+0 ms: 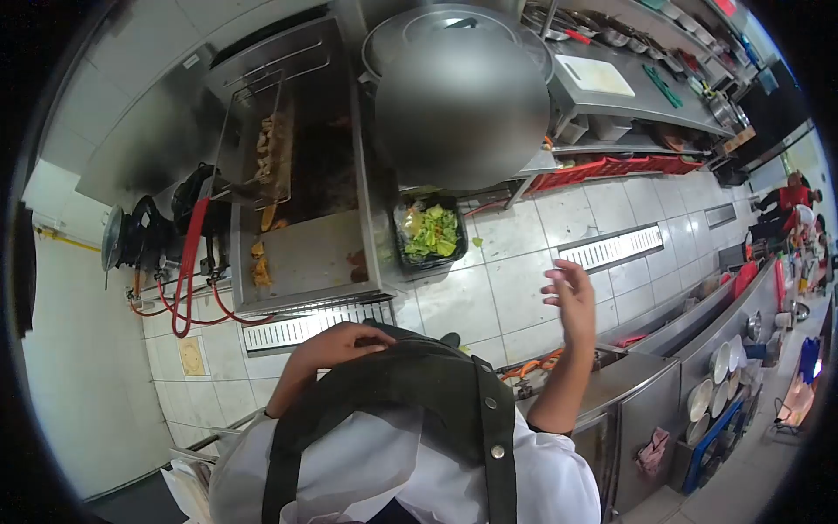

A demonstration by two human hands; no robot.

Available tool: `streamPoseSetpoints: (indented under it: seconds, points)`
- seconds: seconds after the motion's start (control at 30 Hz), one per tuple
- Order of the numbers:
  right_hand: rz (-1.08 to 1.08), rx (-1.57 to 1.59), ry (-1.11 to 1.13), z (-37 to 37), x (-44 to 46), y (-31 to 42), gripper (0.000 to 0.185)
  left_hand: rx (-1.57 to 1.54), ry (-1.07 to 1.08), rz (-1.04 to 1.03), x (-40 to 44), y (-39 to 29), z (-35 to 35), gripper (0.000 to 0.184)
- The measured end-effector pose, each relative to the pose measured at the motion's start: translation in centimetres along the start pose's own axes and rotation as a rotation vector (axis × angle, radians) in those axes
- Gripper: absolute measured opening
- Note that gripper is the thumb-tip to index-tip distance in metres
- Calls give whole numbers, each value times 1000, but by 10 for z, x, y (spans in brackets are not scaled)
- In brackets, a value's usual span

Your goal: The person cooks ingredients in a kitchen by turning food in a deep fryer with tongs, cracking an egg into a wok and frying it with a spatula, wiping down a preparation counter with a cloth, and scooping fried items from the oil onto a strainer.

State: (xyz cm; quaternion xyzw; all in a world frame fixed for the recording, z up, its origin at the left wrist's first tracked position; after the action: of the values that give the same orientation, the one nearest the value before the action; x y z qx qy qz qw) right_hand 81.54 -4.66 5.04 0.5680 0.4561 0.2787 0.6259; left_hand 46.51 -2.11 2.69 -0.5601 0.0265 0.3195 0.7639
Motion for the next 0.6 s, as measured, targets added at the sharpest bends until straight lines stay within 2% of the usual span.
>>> streamPoseSetpoints:
  seconds: [0.07, 0.17, 0.23, 0.27, 0.33, 0.43, 0.53, 0.6]
  points:
    - [-8, -102, 82, -8, 22, -9, 22, -77, -17, 70, 5, -4, -3, 25]
    - [-47, -296, 404, -39, 55, -34, 15, -12, -30, 86, 23, -15, 8, 25]
    - [66, -623, 569, -64, 63, -23, 19, -245, 5, 200, 37, -7, 11, 25]
    - [76, -680, 602, -71, 68, -15, 20, -304, -6, 157, 47, -1, 13, 24]
    - [26, -578, 637, -71, 83, -10, 17, -342, -25, 95, 70, -1, 26, 23]
    - [94, -476, 605, -48, 99, 26, 22, -384, -36, 97, 105, -17, 46, 22]
    - [90, -516, 424, 2, 145, 45, 31, -330, -51, 33, 146, -39, 69, 22]
    - [179, -604, 191, 34, 186, 62, 32, -341, -34, 5, 178, -39, 78, 22]
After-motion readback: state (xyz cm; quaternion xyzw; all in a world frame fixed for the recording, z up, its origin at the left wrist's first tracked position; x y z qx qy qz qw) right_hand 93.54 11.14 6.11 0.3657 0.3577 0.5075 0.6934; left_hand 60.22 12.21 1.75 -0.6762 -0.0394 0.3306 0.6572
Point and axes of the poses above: each hand's wrist, its own x-axis towards the middle knuckle, its own z-axis out of the back of the hand, y = z × x, the point moved 6 cm from there along x, towards the middle knuckle, and after that the axes turned 9 degrees about x, right-handed, at the moved point
